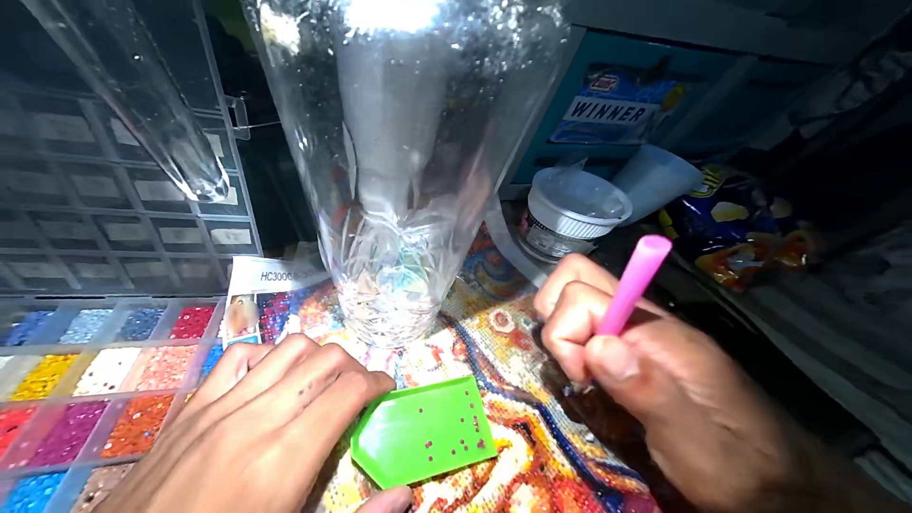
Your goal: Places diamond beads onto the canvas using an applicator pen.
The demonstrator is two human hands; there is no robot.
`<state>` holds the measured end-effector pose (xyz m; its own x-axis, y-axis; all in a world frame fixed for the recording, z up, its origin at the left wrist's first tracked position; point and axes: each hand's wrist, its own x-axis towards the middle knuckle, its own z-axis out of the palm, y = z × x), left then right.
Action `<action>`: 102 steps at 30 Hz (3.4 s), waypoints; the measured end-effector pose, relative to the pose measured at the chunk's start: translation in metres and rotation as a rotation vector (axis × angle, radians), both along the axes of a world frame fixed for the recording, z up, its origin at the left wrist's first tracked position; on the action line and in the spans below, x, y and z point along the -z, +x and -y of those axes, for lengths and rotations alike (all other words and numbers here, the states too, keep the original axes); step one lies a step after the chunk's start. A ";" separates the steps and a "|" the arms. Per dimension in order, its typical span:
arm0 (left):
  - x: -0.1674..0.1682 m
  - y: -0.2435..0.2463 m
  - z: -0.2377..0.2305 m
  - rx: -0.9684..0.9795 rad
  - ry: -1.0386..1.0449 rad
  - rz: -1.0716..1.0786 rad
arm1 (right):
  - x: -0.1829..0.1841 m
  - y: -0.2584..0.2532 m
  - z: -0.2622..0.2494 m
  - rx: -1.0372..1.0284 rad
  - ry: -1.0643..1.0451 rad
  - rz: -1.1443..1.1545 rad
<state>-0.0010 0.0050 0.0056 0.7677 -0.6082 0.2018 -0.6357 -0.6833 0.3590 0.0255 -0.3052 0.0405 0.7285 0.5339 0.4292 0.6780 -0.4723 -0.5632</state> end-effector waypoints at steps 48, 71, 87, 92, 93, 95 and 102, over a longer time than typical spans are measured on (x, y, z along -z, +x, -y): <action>0.006 -0.001 0.002 -0.044 -0.024 0.085 | 0.004 -0.004 -0.015 -0.260 0.308 -0.144; 0.005 0.000 0.008 -0.065 0.089 0.212 | 0.020 -0.019 -0.023 -0.509 0.215 -0.341; 0.009 0.000 0.008 -0.051 0.100 0.234 | 0.030 -0.019 -0.030 -0.499 0.151 -0.317; 0.010 0.000 0.008 -0.055 0.101 0.247 | 0.030 -0.020 -0.030 -0.498 0.129 -0.320; 0.010 0.000 0.008 -0.055 0.103 0.245 | 0.029 -0.020 -0.030 -0.497 0.118 -0.314; 0.010 0.000 0.008 -0.056 0.103 0.244 | 0.028 -0.021 -0.030 -0.496 0.105 -0.305; 0.009 0.001 0.008 -0.063 0.069 0.210 | 0.025 -0.022 -0.031 -0.469 0.035 -0.289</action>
<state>-0.0005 -0.0030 -0.0037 0.7501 -0.5784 0.3205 -0.6469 -0.7425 0.1740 0.0034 -0.2739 0.0160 0.5071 0.8183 0.2708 0.6268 -0.1344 -0.7675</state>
